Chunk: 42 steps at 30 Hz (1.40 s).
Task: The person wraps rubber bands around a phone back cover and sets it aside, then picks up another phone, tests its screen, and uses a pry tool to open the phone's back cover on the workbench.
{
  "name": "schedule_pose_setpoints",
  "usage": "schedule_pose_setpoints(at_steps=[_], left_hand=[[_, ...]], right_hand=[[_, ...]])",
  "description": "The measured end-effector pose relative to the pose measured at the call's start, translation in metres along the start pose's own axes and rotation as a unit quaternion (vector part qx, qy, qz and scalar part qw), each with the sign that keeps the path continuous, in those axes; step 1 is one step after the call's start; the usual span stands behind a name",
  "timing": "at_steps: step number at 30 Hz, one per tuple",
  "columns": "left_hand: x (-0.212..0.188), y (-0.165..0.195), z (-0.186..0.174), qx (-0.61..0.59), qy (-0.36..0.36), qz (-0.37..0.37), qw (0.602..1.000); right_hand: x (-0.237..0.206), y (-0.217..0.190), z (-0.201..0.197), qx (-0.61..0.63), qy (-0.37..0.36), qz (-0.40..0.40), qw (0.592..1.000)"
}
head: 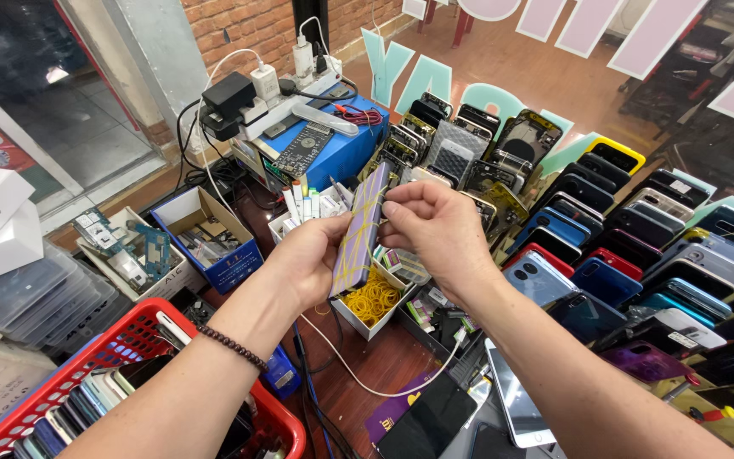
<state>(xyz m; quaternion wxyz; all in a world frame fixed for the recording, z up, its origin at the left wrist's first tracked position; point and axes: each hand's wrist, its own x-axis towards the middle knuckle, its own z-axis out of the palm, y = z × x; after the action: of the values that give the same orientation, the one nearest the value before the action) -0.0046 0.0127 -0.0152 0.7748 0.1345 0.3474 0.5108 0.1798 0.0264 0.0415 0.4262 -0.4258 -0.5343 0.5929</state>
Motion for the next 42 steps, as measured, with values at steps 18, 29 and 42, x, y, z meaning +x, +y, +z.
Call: schedule_pose_setpoints(at_steps=[18,29,42], left_hand=[[-0.026,-0.007,0.026,0.071,0.010,0.158,0.985],[-0.024,-0.017,0.029,0.086,0.017,0.226,0.970],[-0.027,-0.021,0.034,0.153,0.085,0.265,0.948]], right_hand=[[-0.021,-0.009,0.024,-0.198,0.059,-0.023,0.978],[-0.023,-0.011,0.024,-0.258,0.112,-0.079,0.956],[-0.014,0.010,0.014,-0.059,0.055,0.018,0.997]])
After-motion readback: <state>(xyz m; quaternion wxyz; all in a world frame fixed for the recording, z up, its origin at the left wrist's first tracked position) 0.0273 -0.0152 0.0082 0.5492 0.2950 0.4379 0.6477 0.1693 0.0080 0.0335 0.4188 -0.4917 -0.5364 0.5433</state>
